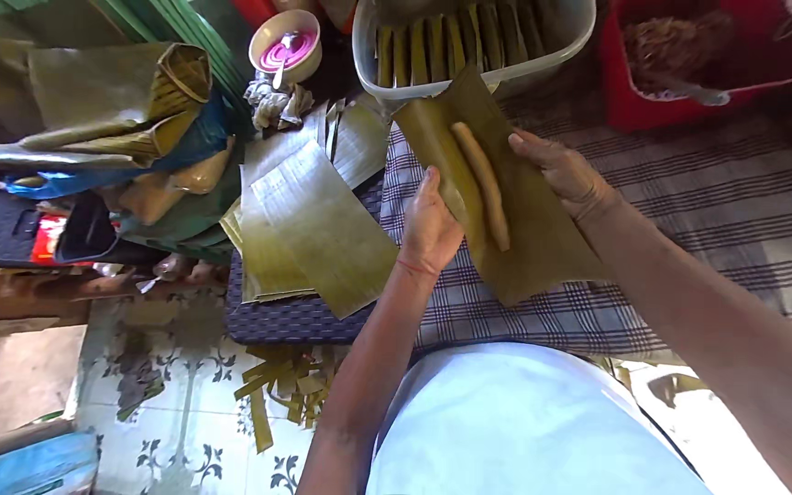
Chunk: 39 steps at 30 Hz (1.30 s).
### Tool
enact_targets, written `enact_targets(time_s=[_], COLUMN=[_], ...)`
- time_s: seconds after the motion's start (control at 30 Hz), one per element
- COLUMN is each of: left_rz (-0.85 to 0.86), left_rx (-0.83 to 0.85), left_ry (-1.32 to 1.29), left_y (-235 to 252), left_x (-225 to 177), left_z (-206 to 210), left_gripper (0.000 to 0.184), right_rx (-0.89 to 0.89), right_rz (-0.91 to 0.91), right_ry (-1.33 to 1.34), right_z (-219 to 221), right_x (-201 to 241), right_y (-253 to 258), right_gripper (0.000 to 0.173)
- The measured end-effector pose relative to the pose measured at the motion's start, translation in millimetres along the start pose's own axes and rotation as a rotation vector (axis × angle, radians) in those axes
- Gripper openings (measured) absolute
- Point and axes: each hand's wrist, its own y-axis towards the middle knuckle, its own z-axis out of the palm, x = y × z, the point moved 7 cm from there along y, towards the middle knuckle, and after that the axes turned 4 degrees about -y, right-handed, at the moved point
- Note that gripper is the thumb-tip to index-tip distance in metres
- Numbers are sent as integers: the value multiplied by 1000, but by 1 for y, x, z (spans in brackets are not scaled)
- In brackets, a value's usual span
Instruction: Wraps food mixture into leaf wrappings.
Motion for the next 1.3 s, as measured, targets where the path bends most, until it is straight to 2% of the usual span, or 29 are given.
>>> enact_targets(time_s=[0.13, 0.17, 0.23, 0.3, 0.43, 0.5, 0.6, 0.67, 0.77, 0.87, 0.97, 1.07, 1.13, 1.2, 1.27, 1.3], left_rz=[8, 9, 9, 12, 33, 13, -67, -91, -61, -36, -35, -81, -132, -189, -188, -168], left_rx=[-72, -72, -60, -14, 32, 22, -35, -44, -113, -181, -159, -254, -267, -208, -163, -155], left_ry=[15, 4, -22, -38, -26, -43, -169, -185, -106, 6, 136, 74, -22, -80, -68, -60], left_y=[12, 15, 16, 12, 3, 6, 14, 20, 24, 12, -19, -38, -40, -38, -39, -40], left_x=[-9, -10, -11, -12, -17, -15, -13, -11, -7, 3, 31, 56, 58, 53, 42, 37], left_z=[6, 7, 13, 21, 21, 17, 1, -15, -35, -46, -53, -50, -40, -27, -20, -22], left_gripper=[47, 47, 46, 45, 46, 46, 48, 46, 43, 40, 42, 39, 37, 40, 41, 40], right_rx=[8, 2, 38, -60, -204, -220, -30, 66, -92, -58, 25, -46, -81, -71, -69, -80], right_rz=[-97, -175, -441, -593, -402, -448, -521, -375, -22, 116, 119, 120, -4, -209, -328, -310], right_ry=[-38, -123, -447, -727, -793, -798, -694, -515, -273, -103, -1, -130, -291, -541, -694, -678], right_z=[25, 41, 72, 84, 58, 74, 109, 98, 38, 5, 2, 22, 50, 79, 86, 76], right_x=[24, 33, 40, 34, 24, 23, 25, 24, -2, -29, -41, -38, -30, -21, -19, -20], right_y=[-13, -21, -26, -17, 15, 5, -25, -23, -4, -14, -44, -64, -72, -77, -72, -65], right_gripper=[37, 37, 44, 46, 46, 47, 45, 43, 33, 32, 45, 58, 55, 52, 52, 51])
